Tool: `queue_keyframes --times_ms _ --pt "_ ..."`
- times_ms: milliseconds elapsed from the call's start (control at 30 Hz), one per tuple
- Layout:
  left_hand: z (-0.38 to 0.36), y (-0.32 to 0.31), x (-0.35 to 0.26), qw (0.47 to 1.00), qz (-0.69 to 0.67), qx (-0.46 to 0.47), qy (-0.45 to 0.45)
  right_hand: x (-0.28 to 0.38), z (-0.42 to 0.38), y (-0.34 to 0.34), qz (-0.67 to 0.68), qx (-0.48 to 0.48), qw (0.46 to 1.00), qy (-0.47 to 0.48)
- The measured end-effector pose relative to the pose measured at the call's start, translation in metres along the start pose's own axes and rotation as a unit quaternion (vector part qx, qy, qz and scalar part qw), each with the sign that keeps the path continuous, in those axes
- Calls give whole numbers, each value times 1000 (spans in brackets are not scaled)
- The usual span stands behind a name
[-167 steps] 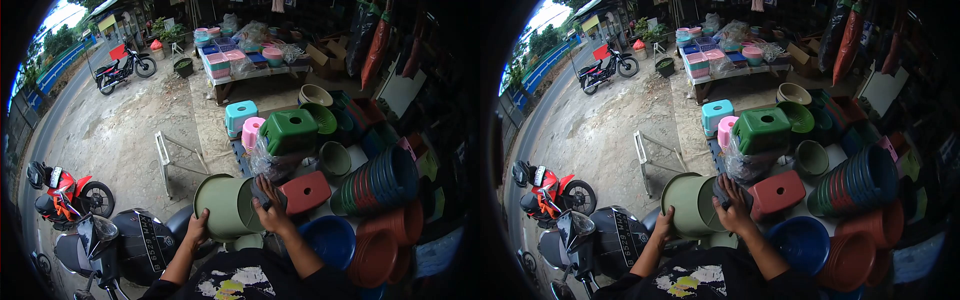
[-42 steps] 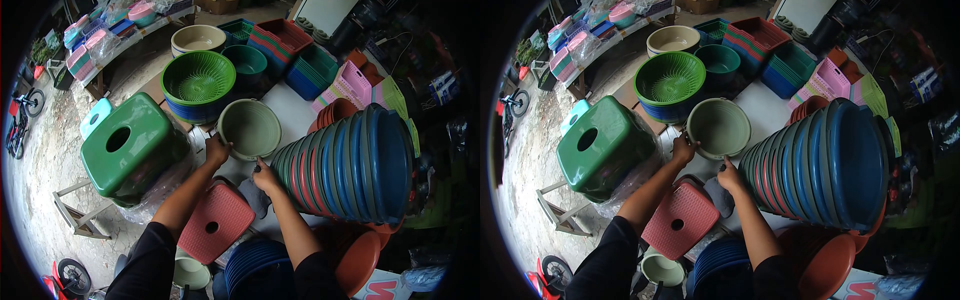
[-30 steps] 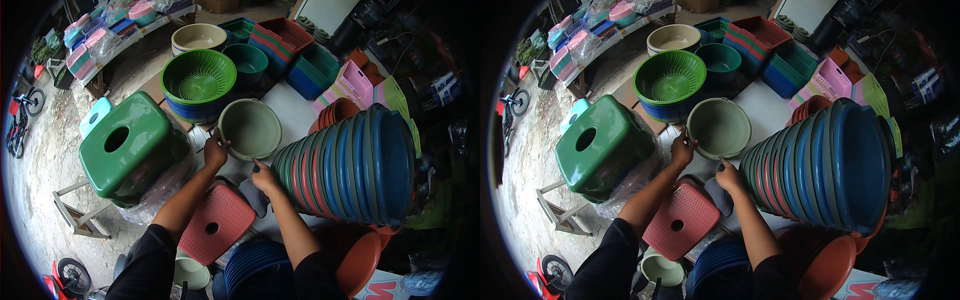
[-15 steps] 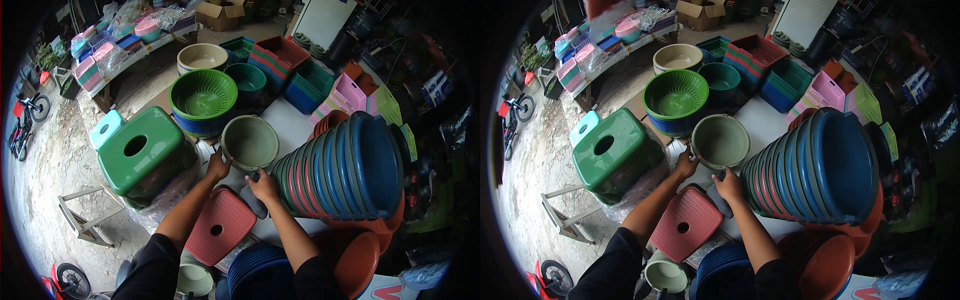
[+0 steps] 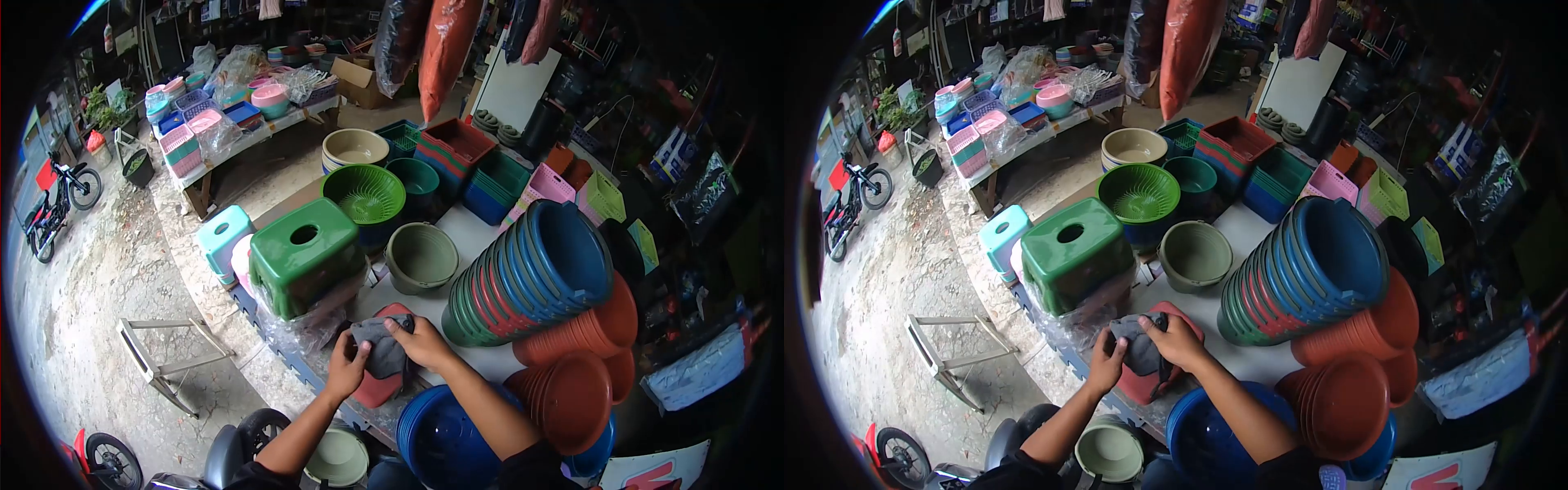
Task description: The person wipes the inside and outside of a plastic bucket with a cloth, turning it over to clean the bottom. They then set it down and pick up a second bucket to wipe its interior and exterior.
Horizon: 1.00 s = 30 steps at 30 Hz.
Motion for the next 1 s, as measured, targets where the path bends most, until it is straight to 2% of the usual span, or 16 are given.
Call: queue_keyframes --times_ms 67,100,133,233,300,333,400,433,467,533,633,667,733,800,967,1000 --pt "-45 26 -9 999 -19 -30 40 25 -58 -22 220 93 955 -173" --pt "-66 36 -24 996 -24 -80 30 31 -83 -32 246 123 953 -129" --pt "-85 48 -34 991 -29 -131 20 34 -110 -44 255 143 948 -127" --pt "-142 86 -22 987 -34 -139 70 11 -178 -80 248 189 934 -172" --pt "-178 113 -15 982 -37 -141 117 -16 -215 -108 267 171 911 -265" --pt "-193 129 -3 980 -33 -150 126 -26 -231 -122 265 179 907 -274" --pt "-229 164 36 981 61 -136 122 -48 -265 -147 251 133 916 -285" --pt "-244 177 39 976 68 -151 138 -60 -279 -157 189 128 938 -262" --pt "-257 189 47 968 74 -167 170 -83 -291 -171 151 134 935 -292" --pt "-296 230 116 942 147 -158 258 -132 -309 -197 59 139 943 -296" --pt "-351 282 189 916 256 -158 266 -196 -319 -224 -27 121 947 -295" --pt "-355 286 174 896 284 -155 305 -217 -317 -231 -68 106 947 -296" --pt "-371 300 188 859 338 -140 358 -255 -312 -244 -122 98 941 -301" --pt "-379 306 205 845 339 -139 390 -280 -305 -254 -173 94 942 -273" --pt "-383 300 258 833 283 -151 451 -342 -291 -280 -225 128 919 -297" --pt "-387 299 274 829 283 -151 458 -345 -290 -281 -284 104 913 -273"
Point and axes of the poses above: each hand's wrist, its own z-axis towards the middle knuckle, its own y-axis out of the back of the hand, x = y × z, the point moved 3 cm from there along z, towards the middle knuckle, and after that the axes turned 14 degrees about -x, right-handed, at the moved point
